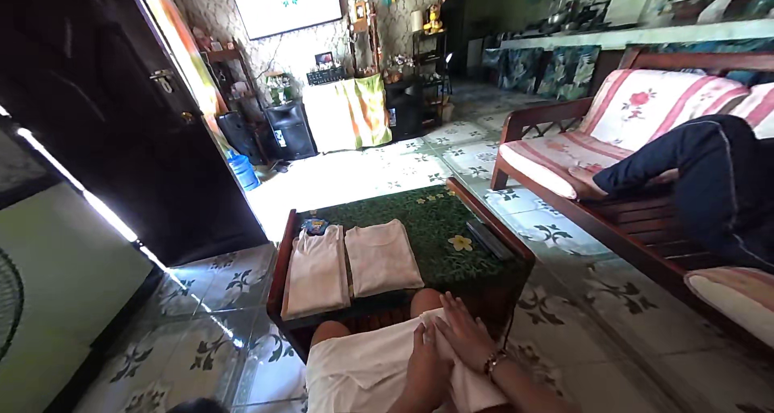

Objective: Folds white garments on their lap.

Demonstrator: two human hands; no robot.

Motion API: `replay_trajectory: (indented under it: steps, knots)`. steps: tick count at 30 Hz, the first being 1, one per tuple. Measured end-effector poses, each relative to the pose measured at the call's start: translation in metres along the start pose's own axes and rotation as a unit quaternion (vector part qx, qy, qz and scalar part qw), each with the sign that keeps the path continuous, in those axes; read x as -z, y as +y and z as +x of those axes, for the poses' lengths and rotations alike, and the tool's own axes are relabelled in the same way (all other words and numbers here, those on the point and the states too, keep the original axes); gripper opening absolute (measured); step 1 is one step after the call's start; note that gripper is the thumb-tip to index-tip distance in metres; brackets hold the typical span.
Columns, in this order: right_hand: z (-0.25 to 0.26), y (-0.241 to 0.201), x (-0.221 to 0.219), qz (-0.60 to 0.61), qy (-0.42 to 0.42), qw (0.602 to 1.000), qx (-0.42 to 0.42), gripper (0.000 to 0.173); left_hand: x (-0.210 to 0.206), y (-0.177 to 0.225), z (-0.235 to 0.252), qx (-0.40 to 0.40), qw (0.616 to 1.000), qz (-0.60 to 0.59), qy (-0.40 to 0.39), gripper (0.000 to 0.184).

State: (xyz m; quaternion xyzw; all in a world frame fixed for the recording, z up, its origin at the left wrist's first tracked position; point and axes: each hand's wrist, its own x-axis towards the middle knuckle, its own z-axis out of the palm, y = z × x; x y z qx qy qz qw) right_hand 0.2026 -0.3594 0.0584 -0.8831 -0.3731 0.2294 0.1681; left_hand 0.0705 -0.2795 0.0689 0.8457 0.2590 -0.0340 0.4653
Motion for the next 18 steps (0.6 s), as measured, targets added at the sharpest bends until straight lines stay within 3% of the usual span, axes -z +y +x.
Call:
replay_trajectory:
  steps: [3,9,12,14,15,17,18]
  knots:
    - [-0.003,0.003,-0.005,0.008,0.019,1.000,0.008,0.075,0.000,0.003,-0.003,0.010,1.000,0.010,-0.005,0.074]
    - [-0.055,0.041,-0.040,0.027,0.100,0.991,0.083,0.076,-0.007,-0.005,-0.001,-0.005,0.999,0.038,-0.003,0.071]
    - [-0.080,0.057,-0.048,0.041,0.073,0.992,0.090,0.078,0.004,0.018,-0.012,0.010,0.993,0.117,0.019,0.069]
    - [-0.089,0.056,-0.046,0.041,0.096,0.991,0.086,0.079,0.010,0.048,-0.023,-0.069,0.981,0.162,0.086,0.059]
    - [-0.098,0.040,-0.027,0.026,0.063,0.995,0.066,0.076,0.009,0.064,-0.026,-0.142,0.969,0.162,0.119,0.054]
    - [-0.124,-0.017,0.041,-0.011,-0.093,0.996,0.000,0.057,-0.008,0.085,-0.021,-0.314,0.924,0.143,0.163,0.047]
    - [-0.131,-0.044,0.071,-0.056,-0.157,0.986,-0.020,0.047,-0.022,0.088,-0.015,-0.359,0.910,0.151,0.142,0.046]
